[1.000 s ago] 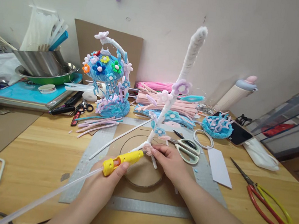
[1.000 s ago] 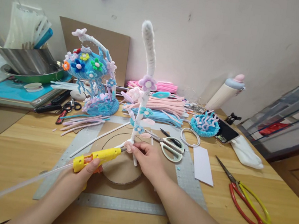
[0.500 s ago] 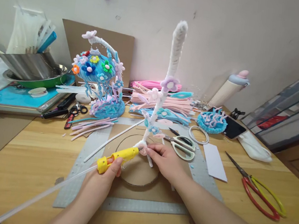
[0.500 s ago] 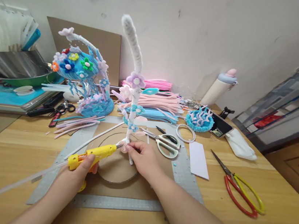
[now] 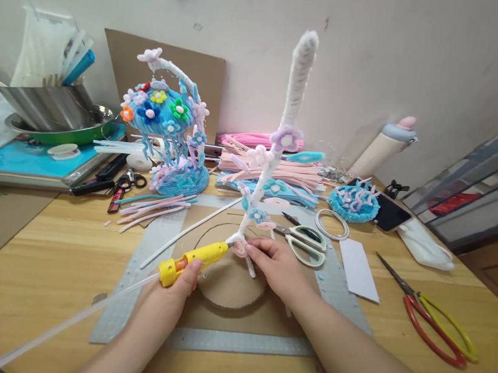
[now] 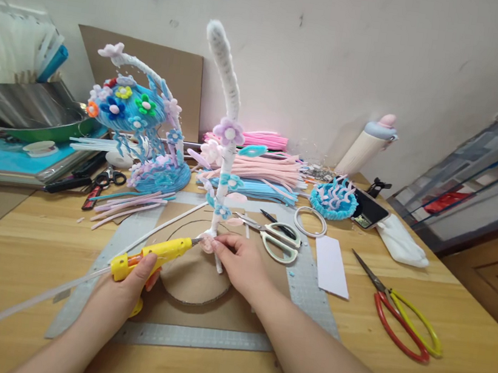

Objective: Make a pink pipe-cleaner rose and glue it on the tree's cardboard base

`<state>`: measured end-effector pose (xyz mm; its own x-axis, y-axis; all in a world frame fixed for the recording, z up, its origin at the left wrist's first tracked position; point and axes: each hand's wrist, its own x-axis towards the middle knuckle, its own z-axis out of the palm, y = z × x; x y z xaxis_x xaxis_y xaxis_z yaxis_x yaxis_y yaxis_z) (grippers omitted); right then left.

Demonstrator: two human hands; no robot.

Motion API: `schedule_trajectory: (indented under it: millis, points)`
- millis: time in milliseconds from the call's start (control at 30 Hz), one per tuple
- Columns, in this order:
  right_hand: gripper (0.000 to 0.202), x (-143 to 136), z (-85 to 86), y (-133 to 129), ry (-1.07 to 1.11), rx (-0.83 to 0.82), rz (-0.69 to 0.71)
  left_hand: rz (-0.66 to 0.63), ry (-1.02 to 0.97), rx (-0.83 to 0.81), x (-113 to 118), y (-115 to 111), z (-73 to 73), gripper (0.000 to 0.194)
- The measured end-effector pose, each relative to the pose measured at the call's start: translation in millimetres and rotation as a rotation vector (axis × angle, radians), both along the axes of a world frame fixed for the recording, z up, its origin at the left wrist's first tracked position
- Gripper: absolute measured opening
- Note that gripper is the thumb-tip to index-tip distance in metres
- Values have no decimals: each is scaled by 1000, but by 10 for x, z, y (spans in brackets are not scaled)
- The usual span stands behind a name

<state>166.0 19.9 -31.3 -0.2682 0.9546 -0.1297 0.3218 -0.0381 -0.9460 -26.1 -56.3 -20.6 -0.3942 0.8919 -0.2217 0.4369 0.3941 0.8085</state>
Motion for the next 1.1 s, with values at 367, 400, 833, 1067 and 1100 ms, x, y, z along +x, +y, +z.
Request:
schedule_trajectory:
  millis: [367,400,833,1067,1100]
  points:
    - [36,14,-46,12,37,-12,-12,21,-15,-33,47,-45,105,46]
    - [36,16,-51,15,41,-10,-13,8,-13,-20,50,-55,120,47]
    - [34,21,-79,23,93,-30,-8,-37,-1,91,43,-67,133,42]
    - [33,32,-83,15,133,-35,-3,-28,5,32,64,-62,115,45]
    - [33,34,-82,15,139,-36,-4,-28,10,35,63,-59,109,44]
